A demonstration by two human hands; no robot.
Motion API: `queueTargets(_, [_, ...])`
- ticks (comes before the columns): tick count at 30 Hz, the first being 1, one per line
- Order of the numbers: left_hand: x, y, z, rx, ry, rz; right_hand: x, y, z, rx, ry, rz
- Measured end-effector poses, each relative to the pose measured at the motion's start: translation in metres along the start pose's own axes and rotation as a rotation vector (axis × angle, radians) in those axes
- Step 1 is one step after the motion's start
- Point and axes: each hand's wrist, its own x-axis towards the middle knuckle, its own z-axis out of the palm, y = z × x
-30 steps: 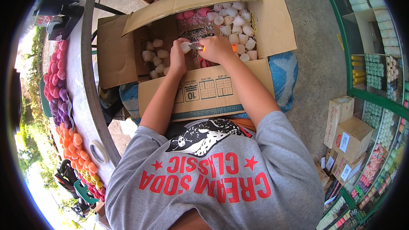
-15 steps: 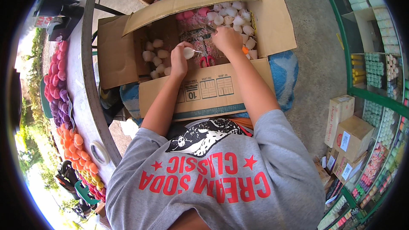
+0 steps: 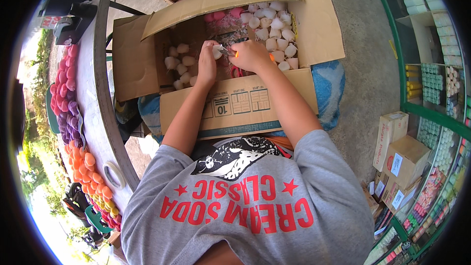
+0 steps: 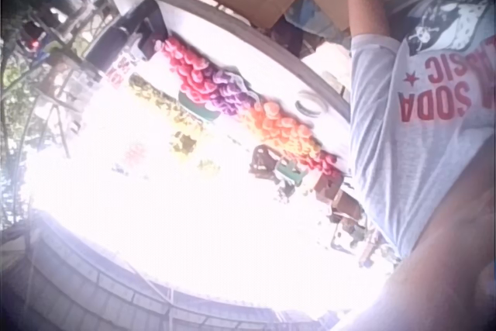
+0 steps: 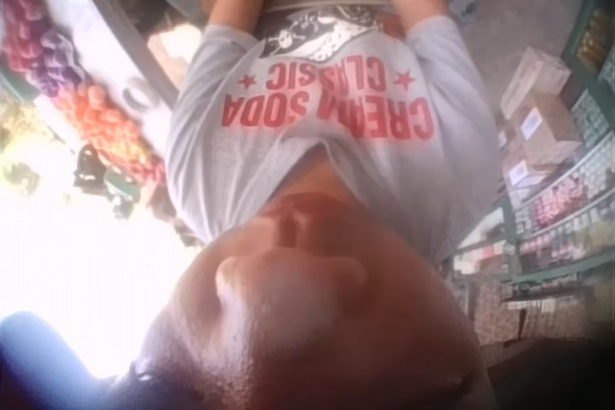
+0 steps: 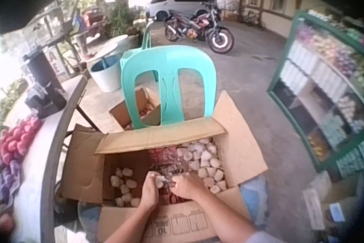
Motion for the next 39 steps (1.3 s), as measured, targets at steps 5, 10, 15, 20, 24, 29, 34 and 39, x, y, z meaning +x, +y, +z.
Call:
queueTargets(5, [0.003, -0.014, 0.0, -0.181, -0.002, -0.118, -0.002, -0.003, 0.002, -0.031, 0.044, -0.004])
queueTargets(10, [0.001, -0.011, 0.002, -0.235, 0.021, -0.169, -0.002, -0.004, 0.003, -0.036, 0.083, -0.027])
queueTargets(15, [0.002, -0.017, 0.0, -0.207, 0.031, -0.17, -0.001, -0.005, 0.004, -0.013, 0.119, -0.009])
queueTargets(20, [0.001, -0.015, 0.001, -0.143, 0.022, -0.123, -0.001, -0.005, 0.003, -0.051, 0.07, 0.009])
queueTargets(24, [0.0, -0.018, -0.001, -0.142, -0.044, -0.118, 0.008, 0.014, 0.006, -0.089, 0.16, 0.351])
queueTargets(29, [0.006, -0.024, -0.003, -0.365, 0.047, -0.195, 0.006, 0.019, -0.013, 0.121, 0.221, 0.319])
queueTargets(34, [0.005, -0.021, -0.001, -0.225, -0.091, -0.182, 0.005, 0.02, 0.0, 0.765, 0.048, -0.045])
queueTargets(39, [0.003, -0.02, 0.002, -0.024, -0.079, -0.192, 0.009, 0.018, 0.004, 0.318, 0.056, -0.025])
